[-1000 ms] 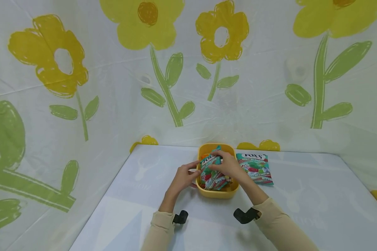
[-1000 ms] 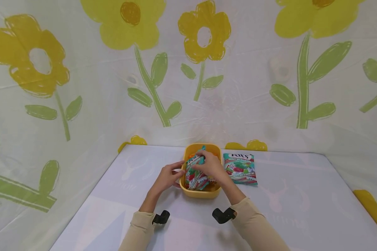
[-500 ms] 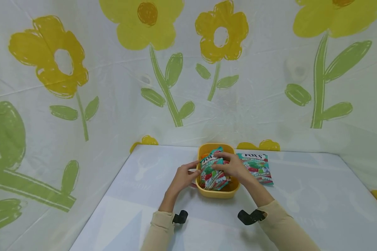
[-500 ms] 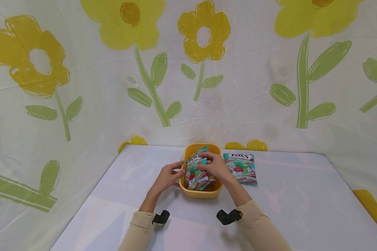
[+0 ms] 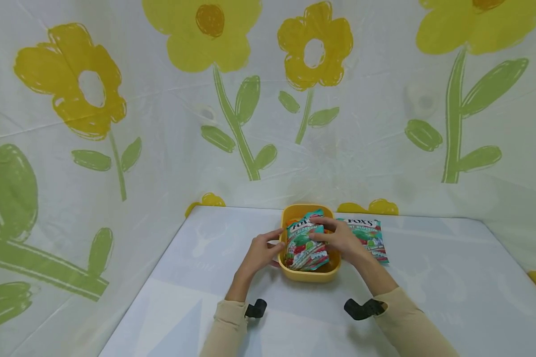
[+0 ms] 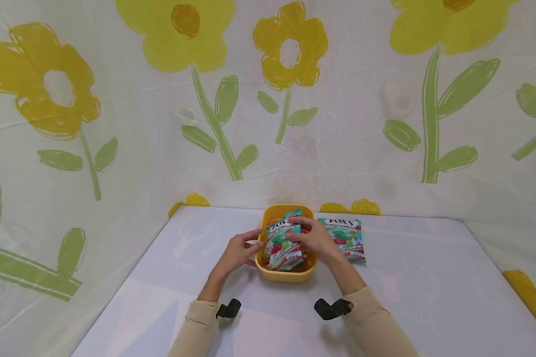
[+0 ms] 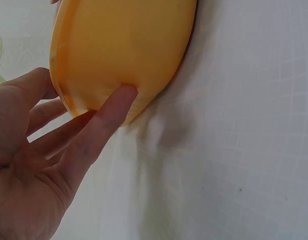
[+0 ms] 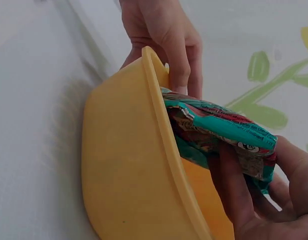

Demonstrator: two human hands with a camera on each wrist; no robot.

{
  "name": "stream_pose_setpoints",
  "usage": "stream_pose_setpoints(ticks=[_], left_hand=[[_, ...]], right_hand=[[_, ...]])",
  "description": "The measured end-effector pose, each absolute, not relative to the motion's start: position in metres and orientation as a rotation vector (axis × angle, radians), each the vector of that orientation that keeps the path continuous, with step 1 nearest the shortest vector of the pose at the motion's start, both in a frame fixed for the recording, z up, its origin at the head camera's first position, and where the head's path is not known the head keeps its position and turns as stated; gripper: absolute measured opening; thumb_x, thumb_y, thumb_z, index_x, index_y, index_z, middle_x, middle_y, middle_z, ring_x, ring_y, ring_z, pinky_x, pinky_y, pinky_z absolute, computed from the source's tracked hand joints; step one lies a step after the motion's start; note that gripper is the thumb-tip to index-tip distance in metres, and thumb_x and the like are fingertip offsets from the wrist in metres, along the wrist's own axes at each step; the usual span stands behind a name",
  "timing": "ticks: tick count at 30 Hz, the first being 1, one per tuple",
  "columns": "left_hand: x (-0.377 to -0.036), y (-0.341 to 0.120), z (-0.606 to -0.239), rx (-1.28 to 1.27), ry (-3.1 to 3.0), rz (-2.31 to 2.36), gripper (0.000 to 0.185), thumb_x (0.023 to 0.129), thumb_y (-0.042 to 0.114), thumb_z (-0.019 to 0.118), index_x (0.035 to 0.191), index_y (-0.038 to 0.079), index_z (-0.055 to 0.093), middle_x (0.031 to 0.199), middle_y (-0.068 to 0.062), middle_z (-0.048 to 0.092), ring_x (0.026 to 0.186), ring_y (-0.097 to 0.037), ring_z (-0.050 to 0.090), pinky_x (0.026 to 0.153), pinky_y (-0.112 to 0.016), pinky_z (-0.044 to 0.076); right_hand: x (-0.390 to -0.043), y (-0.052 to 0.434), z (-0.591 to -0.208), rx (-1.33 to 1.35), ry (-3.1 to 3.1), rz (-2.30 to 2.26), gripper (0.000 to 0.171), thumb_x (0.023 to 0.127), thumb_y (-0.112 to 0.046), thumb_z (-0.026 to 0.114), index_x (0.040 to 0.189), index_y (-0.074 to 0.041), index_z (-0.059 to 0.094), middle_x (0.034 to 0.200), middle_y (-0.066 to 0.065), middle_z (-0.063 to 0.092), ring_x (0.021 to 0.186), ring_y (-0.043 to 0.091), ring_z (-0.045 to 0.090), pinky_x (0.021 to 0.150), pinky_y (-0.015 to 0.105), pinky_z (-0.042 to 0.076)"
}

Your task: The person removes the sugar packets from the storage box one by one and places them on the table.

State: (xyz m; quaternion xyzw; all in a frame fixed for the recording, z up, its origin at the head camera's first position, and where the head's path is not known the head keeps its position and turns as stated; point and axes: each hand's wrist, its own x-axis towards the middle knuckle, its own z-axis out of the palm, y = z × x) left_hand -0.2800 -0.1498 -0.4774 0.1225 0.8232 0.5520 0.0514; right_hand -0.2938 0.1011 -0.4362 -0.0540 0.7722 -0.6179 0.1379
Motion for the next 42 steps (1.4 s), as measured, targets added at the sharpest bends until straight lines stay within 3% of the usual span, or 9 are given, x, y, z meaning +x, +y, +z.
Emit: stream_pose_setpoints(ticks=[16,42], left_hand=[[-0.28,-0.149,-0.477,0.376,2.519,1.664,0.05,0.096,0.017,0.061,0.144,0.011,0.05,0.133,-0.019,0.06,0.101,-0.032,0.071,0.056,-0.036,0.062],[-0.28,-0.149,-0.478,0.361,2.529,1.664,0.049,0.097,0.019,0.061,0.144,0.012,0.05,0.134,-0.02,0.059,0.103,-0.033,0.07,0.057,-0.036,0.063]], right_hand=[[-0.296,0.119,-0.443,-0.107,2.069,-1.91,0.063,0.084,-0.032,0.076,0.141,-0.021,0.053,0.145,0.012,0.048,0.096,0.021,0.065,0.081,0.029,0.061],[-0.293,0.154,-0.449,-0.088,1.965,-2.021,0.063,0.088,-0.028,0.073,0.146,-0.019,0.048,0.149,0.007,0.041,0.104,0.018,0.062,0.087,0.031,0.061]])
